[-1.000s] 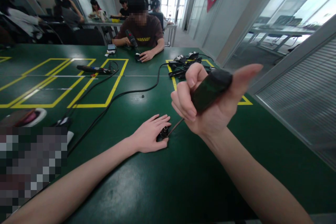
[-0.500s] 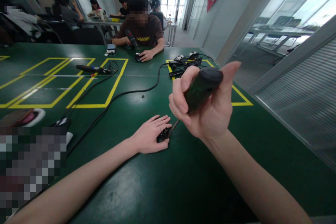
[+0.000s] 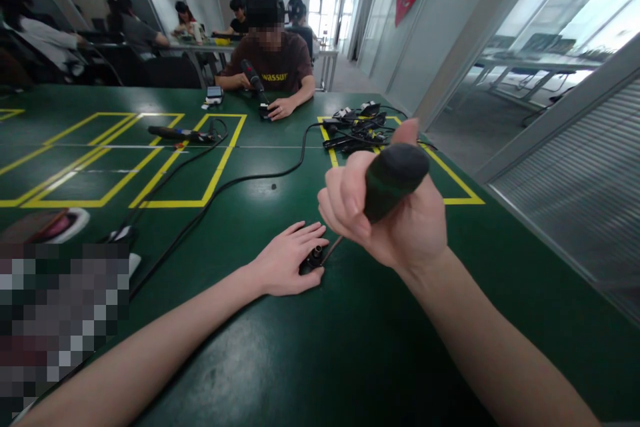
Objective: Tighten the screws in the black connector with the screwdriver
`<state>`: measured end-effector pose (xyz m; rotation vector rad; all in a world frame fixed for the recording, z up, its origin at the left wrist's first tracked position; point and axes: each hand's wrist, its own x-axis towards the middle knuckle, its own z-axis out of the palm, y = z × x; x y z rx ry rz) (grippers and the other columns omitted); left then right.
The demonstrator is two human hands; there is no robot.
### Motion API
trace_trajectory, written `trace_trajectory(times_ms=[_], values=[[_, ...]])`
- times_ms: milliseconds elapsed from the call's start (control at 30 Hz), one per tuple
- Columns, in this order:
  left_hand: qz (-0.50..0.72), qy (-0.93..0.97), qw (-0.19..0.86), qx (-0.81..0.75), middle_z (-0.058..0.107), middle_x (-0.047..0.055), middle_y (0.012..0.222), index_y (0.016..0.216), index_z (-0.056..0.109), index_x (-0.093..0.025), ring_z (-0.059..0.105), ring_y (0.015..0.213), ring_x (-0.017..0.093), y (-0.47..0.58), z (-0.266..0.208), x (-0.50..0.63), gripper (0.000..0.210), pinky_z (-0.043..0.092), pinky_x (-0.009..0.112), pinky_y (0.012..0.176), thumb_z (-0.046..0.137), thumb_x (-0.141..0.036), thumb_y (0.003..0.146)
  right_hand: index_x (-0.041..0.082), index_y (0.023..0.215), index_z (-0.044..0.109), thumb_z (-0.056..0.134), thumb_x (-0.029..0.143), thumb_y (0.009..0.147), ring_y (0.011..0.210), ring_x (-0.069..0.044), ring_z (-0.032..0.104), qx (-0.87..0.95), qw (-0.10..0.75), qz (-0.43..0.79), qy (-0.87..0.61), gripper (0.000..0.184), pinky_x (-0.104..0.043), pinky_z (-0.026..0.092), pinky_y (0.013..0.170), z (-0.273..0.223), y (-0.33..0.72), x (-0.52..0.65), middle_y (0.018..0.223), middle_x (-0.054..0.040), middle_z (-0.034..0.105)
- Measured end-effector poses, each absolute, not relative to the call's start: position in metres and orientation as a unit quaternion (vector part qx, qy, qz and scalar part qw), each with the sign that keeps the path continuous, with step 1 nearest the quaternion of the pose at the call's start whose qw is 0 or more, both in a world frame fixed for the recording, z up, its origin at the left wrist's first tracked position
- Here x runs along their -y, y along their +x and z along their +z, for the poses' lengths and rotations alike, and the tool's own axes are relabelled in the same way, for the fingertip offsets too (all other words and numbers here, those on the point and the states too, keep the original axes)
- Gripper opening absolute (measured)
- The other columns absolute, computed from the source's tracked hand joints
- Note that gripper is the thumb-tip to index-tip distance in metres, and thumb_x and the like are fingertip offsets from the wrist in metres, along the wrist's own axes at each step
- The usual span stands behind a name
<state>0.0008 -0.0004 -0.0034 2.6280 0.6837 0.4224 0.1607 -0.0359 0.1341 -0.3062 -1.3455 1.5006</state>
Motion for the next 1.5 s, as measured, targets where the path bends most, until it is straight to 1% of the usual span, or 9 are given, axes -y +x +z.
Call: trace_trajectory(times_ms=[133, 267, 500, 700, 967, 1167, 1267, 1400, 1500], values=[[0.156, 0.938, 0.197, -0.24, 0.065, 0.016, 0.147, 0.132, 0.063, -0.016, 0.056, 0.144, 0.034, 0.001, 0.0, 0.001, 0.047, 0.039, 0.056, 0.126, 0.061, -0.034, 0.088, 0.02, 0.067, 0.055, 0.048, 0.083, 0.093, 0.033, -0.007, 0.026, 0.57, 0.516, 0.635, -0.072, 0.069, -0.021, 0.026, 0.037, 0.131, 0.161, 0.036, 0.041, 0.0091, 0.035], [0.139, 0.939, 0.204, -0.241, 0.064, 0.018, 0.148, 0.133, 0.063, -0.015, 0.055, 0.145, 0.034, 0.0, 0.0, 0.0, 0.05, 0.037, 0.057, 0.126, 0.06, -0.038, 0.089, 0.023, 0.078, 0.054, 0.063, 0.084, 0.083, 0.032, -0.005, 0.025, 0.553, 0.569, 0.603, -0.084, 0.062, -0.019, 0.023, 0.034, 0.129, 0.159, 0.037, 0.049, 0.0099, 0.046], [0.127, 0.937, 0.209, -0.249, 0.065, 0.016, 0.146, 0.136, 0.062, -0.016, 0.057, 0.143, 0.032, 0.001, 0.0, 0.001, 0.051, 0.034, 0.056, 0.129, 0.061, -0.036, 0.089, 0.02, 0.065, 0.055, 0.054, 0.082, 0.09, 0.042, -0.008, 0.038, 0.521, 0.6, 0.592, -0.134, 0.067, -0.022, 0.028, 0.038, 0.131, 0.15, 0.034, 0.06, 0.0034, 0.047], [0.126, 0.939, 0.204, -0.244, 0.06, 0.017, 0.152, 0.13, 0.065, -0.015, 0.054, 0.146, 0.032, 0.003, 0.002, 0.001, 0.047, 0.032, 0.056, 0.13, 0.061, -0.034, 0.088, 0.022, 0.087, 0.06, 0.057, 0.086, 0.085, 0.038, -0.007, 0.029, 0.483, 0.623, 0.604, -0.121, 0.065, -0.021, 0.024, 0.035, 0.122, 0.151, 0.029, 0.055, 0.0085, 0.043], [0.13, 0.939, 0.205, -0.244, 0.064, 0.018, 0.147, 0.13, 0.064, -0.013, 0.054, 0.145, 0.033, 0.002, 0.001, 0.001, 0.047, 0.033, 0.058, 0.13, 0.061, -0.035, 0.088, 0.023, 0.064, 0.053, 0.054, 0.084, 0.088, 0.04, -0.01, 0.031, 0.493, 0.624, 0.589, -0.145, 0.065, -0.023, 0.022, 0.035, 0.124, 0.15, 0.03, 0.05, 0.0058, 0.038], [0.136, 0.941, 0.201, -0.237, 0.064, 0.016, 0.148, 0.129, 0.065, -0.016, 0.054, 0.146, 0.032, 0.002, 0.001, 0.0, 0.044, 0.033, 0.057, 0.13, 0.061, -0.032, 0.088, 0.023, 0.08, 0.064, 0.058, 0.086, 0.084, 0.036, -0.009, 0.027, 0.499, 0.652, 0.554, -0.136, 0.063, -0.023, 0.023, 0.036, 0.122, 0.146, 0.031, 0.047, 0.0091, 0.038], [0.143, 0.942, 0.196, -0.233, 0.06, 0.017, 0.153, 0.132, 0.063, -0.015, 0.054, 0.146, 0.032, 0.002, -0.001, -0.001, 0.048, 0.033, 0.057, 0.13, 0.061, -0.033, 0.088, 0.025, 0.075, 0.058, 0.063, 0.079, 0.086, 0.037, -0.01, 0.029, 0.491, 0.658, 0.546, -0.163, 0.056, -0.023, 0.026, 0.036, 0.122, 0.148, 0.033, 0.047, 0.009, 0.038], [0.14, 0.94, 0.195, -0.242, 0.063, 0.018, 0.148, 0.129, 0.065, -0.015, 0.054, 0.146, 0.032, 0.002, -0.002, 0.0, 0.046, 0.035, 0.056, 0.129, 0.061, -0.036, 0.088, 0.023, 0.063, 0.052, 0.053, 0.084, 0.089, 0.036, -0.009, 0.03, 0.504, 0.633, 0.567, -0.153, 0.066, -0.023, 0.026, 0.035, 0.124, 0.149, 0.033, 0.047, 0.0066, 0.037], [0.137, 0.939, 0.2, -0.245, 0.064, 0.018, 0.148, 0.129, 0.065, -0.015, 0.054, 0.146, 0.032, 0.002, -0.001, 0.001, 0.046, 0.035, 0.056, 0.129, 0.061, -0.036, 0.088, 0.022, 0.068, 0.057, 0.053, 0.087, 0.085, 0.035, -0.008, 0.028, 0.5, 0.628, 0.582, -0.132, 0.068, -0.023, 0.024, 0.034, 0.124, 0.148, 0.031, 0.046, 0.0075, 0.038]])
